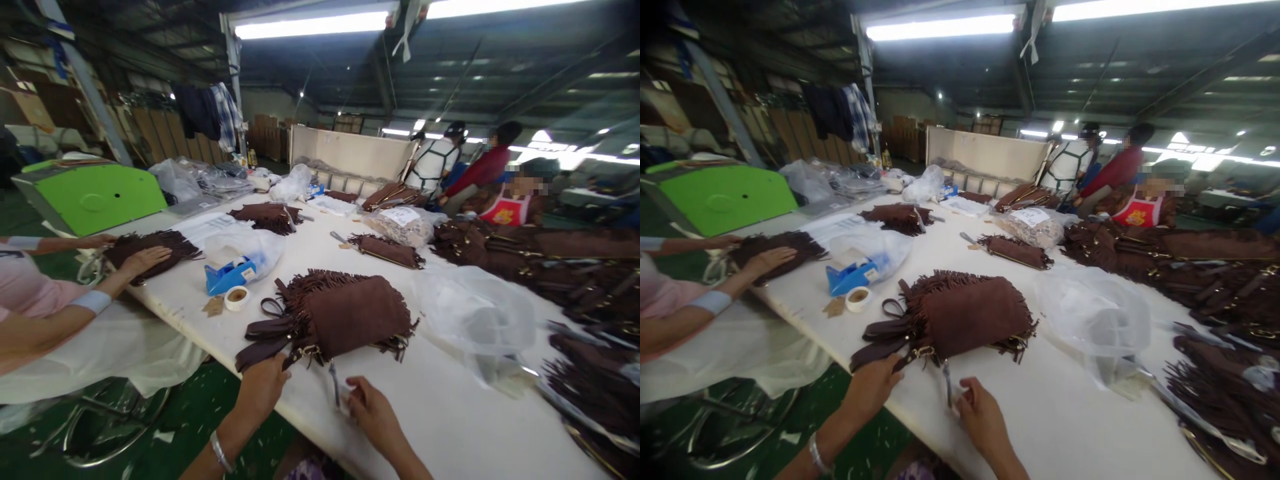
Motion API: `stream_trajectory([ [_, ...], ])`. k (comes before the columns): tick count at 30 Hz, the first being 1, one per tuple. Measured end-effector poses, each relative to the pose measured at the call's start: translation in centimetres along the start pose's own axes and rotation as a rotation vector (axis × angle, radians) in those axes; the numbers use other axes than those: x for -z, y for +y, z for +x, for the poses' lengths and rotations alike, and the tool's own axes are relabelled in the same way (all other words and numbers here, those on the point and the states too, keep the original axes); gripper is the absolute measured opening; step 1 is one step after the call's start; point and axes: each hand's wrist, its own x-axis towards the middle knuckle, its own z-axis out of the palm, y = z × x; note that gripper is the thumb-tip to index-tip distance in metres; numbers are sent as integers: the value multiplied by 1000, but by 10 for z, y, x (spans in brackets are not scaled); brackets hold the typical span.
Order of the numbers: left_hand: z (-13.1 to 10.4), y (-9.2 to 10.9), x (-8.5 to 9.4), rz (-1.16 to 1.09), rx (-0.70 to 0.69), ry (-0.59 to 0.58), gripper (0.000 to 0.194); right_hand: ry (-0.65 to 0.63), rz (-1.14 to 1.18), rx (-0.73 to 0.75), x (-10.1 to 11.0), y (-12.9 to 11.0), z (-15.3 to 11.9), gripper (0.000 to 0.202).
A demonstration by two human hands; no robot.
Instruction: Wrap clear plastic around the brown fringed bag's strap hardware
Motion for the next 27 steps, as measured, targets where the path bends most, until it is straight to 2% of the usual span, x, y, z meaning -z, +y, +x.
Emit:
stream_trajectory([
  [2,-8,4,-4,-195,22,-51,20,174,-31,117,4,-13,11,35],
  [3,-12,7,-7,-360,55,-118,17,227,-7,131,4,-18,18,43],
  [6,-29,22,-20,-934,171,-429,20,296,160,64,-4,-30,39,61],
  [8,-38,34,-30,-1153,194,-554,26,330,256,32,-9,-32,52,61],
  [9,-41,40,-33,-1190,185,-564,27,337,276,34,-10,-33,58,58],
  [11,-43,49,-38,-1144,164,-512,23,335,271,50,-9,-34,70,51],
  [15,-27,53,-45,-825,110,-356,13,335,262,57,-3,-38,90,44],
  [17,-18,52,-53,-767,105,-314,13,335,245,61,1,-41,91,42],
  [20,-13,52,-70,-1061,185,-416,21,362,66,115,6,-40,71,43],
  [23,-18,61,-79,-1359,245,-507,35,375,-54,103,3,-31,32,40],
  [24,-20,66,-78,-1396,233,-496,38,328,-43,74,-1,-26,20,36],
  [27,-24,77,-64,-1423,164,-480,42,51,20,8,-19,-14,-5,22],
])
